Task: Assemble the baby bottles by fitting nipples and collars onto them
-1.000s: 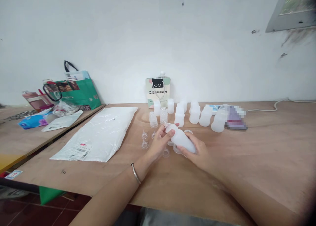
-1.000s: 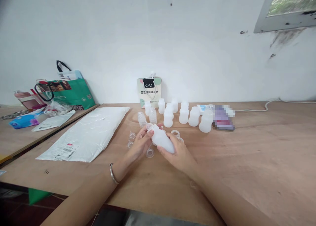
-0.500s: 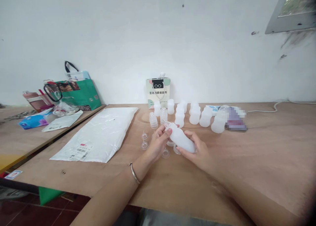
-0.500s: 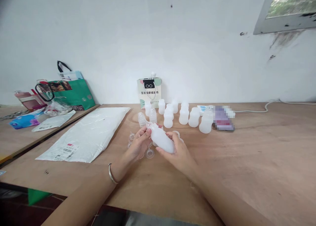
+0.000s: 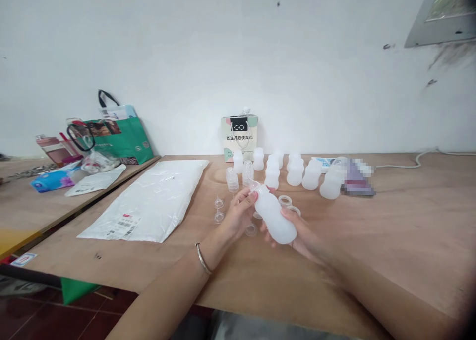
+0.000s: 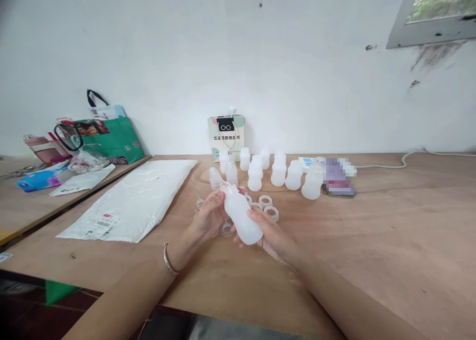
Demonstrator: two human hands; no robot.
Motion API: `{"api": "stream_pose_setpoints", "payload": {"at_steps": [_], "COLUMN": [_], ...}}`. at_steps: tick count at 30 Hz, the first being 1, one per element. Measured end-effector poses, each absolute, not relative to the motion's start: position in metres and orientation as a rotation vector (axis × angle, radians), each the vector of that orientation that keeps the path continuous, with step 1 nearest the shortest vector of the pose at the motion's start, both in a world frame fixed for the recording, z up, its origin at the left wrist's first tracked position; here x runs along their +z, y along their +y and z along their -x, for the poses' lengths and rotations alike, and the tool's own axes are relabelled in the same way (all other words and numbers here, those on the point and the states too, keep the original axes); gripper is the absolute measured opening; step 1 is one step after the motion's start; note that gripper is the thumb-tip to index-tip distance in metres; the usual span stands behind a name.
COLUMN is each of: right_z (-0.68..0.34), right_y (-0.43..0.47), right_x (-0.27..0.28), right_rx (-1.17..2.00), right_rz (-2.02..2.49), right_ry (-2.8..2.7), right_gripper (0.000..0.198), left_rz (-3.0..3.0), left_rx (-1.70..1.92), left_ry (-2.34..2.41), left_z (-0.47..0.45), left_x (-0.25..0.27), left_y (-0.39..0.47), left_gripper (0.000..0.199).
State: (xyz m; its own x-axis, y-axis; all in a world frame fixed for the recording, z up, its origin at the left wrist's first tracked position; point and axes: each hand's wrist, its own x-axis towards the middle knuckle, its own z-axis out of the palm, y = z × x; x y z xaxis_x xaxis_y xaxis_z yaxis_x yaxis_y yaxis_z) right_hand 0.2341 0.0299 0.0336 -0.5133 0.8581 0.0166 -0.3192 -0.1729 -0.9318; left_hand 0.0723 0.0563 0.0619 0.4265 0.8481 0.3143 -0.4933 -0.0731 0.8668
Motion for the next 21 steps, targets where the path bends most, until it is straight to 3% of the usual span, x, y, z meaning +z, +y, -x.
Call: {"api": "stream_pose_setpoints", "payload": {"at_steps": [5, 8, 21], "right_z": [-0.233, -0.232, -0.229], "right_y": [0.036, 0.034, 0.024], "right_x": [0.029, 0.030, 0.030], "right_rx": [1.287, 1.194, 1.804], "right_rz": [0.923, 0.961, 0.611], "right_ry": [-1.421, -1.541, -1.303], "right_gripper": [0.039, 0.039, 0.034], "left_rz": [-1.274, -1.321, -1.283], "left_rx": [1.203, 1.157, 1.029], "left_ry": [0.474, 0.502, 0.430], "left_z": [-0.072, -0.073, -0.068], "left_x": [0.064, 0.065, 0.065], "left_y": [0.057, 0.055, 0.053], "left_gripper": [0.036, 0.033, 0.040]}}
